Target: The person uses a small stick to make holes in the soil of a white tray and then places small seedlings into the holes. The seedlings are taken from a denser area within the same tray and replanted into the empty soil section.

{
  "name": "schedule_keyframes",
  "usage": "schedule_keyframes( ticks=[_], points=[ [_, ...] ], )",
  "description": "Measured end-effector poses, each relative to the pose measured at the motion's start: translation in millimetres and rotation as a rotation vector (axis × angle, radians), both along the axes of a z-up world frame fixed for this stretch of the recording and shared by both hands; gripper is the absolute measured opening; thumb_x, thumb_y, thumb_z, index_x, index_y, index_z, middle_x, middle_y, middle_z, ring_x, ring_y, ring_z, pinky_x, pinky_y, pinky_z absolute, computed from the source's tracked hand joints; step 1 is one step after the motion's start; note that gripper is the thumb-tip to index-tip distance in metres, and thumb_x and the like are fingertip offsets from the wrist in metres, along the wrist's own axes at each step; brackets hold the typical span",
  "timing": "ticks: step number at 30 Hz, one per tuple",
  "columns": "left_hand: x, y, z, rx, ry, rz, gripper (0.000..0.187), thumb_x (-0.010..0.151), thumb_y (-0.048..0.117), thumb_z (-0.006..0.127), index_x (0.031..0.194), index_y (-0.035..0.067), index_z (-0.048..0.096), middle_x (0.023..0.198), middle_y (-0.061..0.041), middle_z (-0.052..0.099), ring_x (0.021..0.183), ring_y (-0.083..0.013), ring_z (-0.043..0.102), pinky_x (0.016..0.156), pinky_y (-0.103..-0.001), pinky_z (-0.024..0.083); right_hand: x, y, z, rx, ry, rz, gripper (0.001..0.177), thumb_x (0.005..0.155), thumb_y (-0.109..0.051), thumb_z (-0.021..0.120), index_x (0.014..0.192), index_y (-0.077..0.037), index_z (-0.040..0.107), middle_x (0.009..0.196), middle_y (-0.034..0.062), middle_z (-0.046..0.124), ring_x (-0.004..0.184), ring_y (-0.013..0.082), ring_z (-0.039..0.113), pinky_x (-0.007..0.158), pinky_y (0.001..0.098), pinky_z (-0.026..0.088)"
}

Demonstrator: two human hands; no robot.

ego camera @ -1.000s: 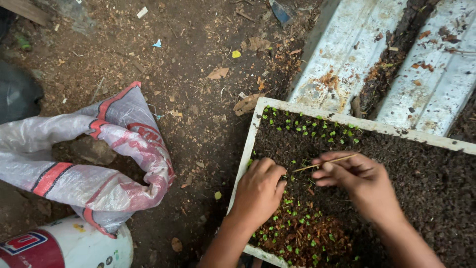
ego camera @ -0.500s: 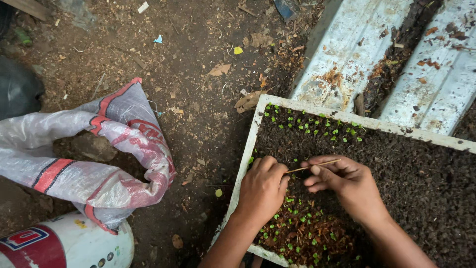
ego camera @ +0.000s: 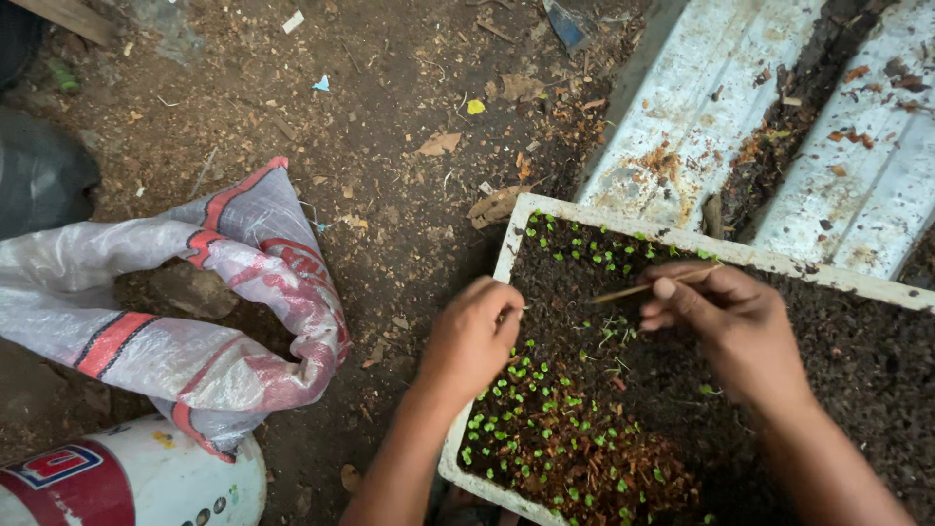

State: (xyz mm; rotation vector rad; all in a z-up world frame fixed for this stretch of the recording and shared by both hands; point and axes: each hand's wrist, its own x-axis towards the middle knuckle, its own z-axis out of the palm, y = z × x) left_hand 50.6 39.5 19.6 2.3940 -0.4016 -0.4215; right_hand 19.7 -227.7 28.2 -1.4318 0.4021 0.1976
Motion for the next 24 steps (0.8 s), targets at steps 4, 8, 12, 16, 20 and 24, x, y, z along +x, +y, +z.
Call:
schedule_keyframes(
  ticks=[4,8,12,16,20,24],
  points=[
    [30,8,5,-0.042,0.022,-0.023,0.01,0.09,0.001,0.068,0.097,0.008,0.064,0.102,-0.005,0.068,0.067,-0.0088,0.058,0.062,-0.02,0.057,26,5,10,-0.035,-0.063,0.018,0.02,0.094,0.004,0.063,0.112,0.007,0.068,0.102,0.0206,0.076,0.075,0.0255,0.072,0.069,0.0357,0.066],
    [61,7,7,0.041,0.102,-0.18,0.012,0.095,0.006,0.061,0.103,0.007,0.069,0.11,-0.006,0.068,0.092,-0.0197,0.067,0.087,-0.036,0.055,55,18,12,-0.144,-0.139,0.107,0.01,0.098,-0.001,0.062,0.105,0.004,0.068,0.1,0.0178,0.076,0.072,0.0227,0.071,0.065,0.0316,0.064],
    [79,5,-3,0.058,0.024,-0.273,0.011,0.092,0.006,0.058,0.099,0.002,0.065,0.097,-0.02,0.065,0.097,-0.0447,0.066,0.082,-0.054,0.054,70,38,-21,0.046,-0.225,0.002,0.013,0.095,0.005,0.069,0.103,0.014,0.064,0.098,0.0267,0.069,0.067,0.0266,0.071,0.057,0.0325,0.064],
    [86,1,-12,0.117,0.021,-0.279,0.013,0.092,0.004,0.056,0.1,0.004,0.066,0.097,-0.016,0.065,0.093,-0.0413,0.067,0.078,-0.052,0.055,74,50,-21,0.021,-0.187,0.043,0.015,0.094,0.003,0.069,0.104,0.013,0.066,0.093,0.0259,0.071,0.063,0.0235,0.07,0.055,0.031,0.064],
    [88,1,-27,0.095,-0.058,-0.299,0.004,0.09,0.007,0.06,0.093,0.007,0.061,0.09,-0.015,0.062,0.088,-0.0435,0.067,0.07,-0.053,0.057,74,58,-26,-0.041,-0.201,0.1,0.013,0.093,0.004,0.068,0.105,0.011,0.068,0.09,0.0255,0.072,0.062,0.0216,0.07,0.052,0.0292,0.062],
    [89,1,-25,0.072,-0.084,-0.298,0.003,0.089,0.005,0.06,0.091,0.007,0.059,0.089,-0.013,0.061,0.088,-0.0422,0.068,0.069,-0.051,0.057,74,62,-30,-0.057,-0.235,0.111,0.011,0.092,0.004,0.069,0.102,0.01,0.07,0.091,0.026,0.073,0.061,0.0211,0.07,0.05,0.0301,0.062]
  ],
)
